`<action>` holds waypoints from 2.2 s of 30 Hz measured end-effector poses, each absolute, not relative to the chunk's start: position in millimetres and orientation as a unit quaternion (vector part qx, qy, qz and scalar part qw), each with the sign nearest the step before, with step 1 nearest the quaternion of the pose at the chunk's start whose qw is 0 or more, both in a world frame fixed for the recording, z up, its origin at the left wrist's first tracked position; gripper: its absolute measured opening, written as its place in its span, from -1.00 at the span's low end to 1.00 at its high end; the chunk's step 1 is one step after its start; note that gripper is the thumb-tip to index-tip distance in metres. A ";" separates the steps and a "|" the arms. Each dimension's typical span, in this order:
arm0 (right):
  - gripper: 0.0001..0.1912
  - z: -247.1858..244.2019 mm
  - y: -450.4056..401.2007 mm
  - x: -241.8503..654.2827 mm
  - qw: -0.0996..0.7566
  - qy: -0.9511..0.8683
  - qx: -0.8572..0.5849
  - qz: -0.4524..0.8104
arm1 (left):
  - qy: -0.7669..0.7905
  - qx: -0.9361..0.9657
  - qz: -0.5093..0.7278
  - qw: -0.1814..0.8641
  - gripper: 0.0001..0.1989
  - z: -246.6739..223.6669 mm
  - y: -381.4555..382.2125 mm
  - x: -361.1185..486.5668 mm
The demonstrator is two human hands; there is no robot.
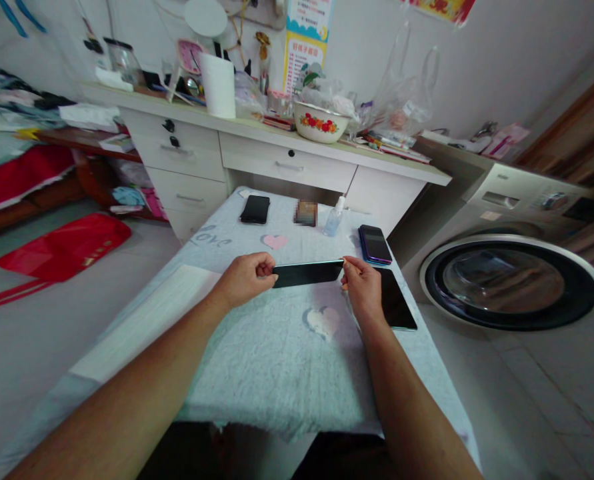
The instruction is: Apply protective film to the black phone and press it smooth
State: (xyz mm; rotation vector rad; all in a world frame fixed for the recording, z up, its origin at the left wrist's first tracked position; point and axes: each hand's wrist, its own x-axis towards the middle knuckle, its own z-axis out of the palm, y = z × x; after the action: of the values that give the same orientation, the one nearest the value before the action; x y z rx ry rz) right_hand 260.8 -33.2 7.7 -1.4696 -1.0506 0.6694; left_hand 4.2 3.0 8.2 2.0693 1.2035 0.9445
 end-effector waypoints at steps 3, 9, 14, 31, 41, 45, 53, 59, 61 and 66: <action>-0.53 7.5 -33.3 261.0 0.566 -0.452 -0.628 0.285 | 0.449 0.772 0.351 0.281 -0.90 9.7 2.5 4.5; -0.52 3.7 -32.2 261.6 0.559 -0.457 -0.630 0.286 | 0.447 0.772 0.351 0.285 -0.89 7.1 3.7 3.3; -0.54 -2.2 -30.5 263.0 0.554 -0.450 -0.634 0.297 | 0.447 0.771 0.351 0.287 -0.89 5.9 3.9 3.9; -0.67 -13.9 -29.1 268.7 0.492 -0.496 -0.652 0.297 | 0.448 0.772 0.352 0.282 -0.89 6.8 3.8 4.1; -0.62 3.1 -33.2 264.5 0.559 -0.474 -0.615 0.290 | 0.450 0.768 0.356 0.283 -0.88 8.7 2.3 5.5; -0.62 5.2 -34.5 267.0 0.578 -0.479 -0.602 0.271 | 0.450 0.768 0.359 0.280 -0.90 9.7 1.5 6.9; -0.68 7.3 -36.7 262.9 0.579 -0.520 -0.589 0.219 | 0.443 0.771 0.360 0.285 -0.92 15.1 -2.8 10.0; -0.65 9.0 -37.2 259.1 0.593 -0.491 -0.596 0.229 | 0.439 0.771 0.360 0.287 -0.91 16.7 -2.7 10.2; -0.64 9.4 -37.6 258.7 0.599 -0.480 -0.598 0.232 | 0.439 0.772 0.359 0.288 -0.90 16.6 -2.4 10.3; -0.63 6.5 -37.1 259.8 0.607 -0.460 -0.604 0.234 | 0.443 0.770 0.356 0.291 -0.90 15.0 -2.2 10.3</action>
State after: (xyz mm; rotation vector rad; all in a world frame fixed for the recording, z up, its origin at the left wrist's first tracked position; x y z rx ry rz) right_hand 259.8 -37.1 6.5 -1.3956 -1.0628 0.5414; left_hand 10.3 -2.2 15.0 2.0530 1.1820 0.9493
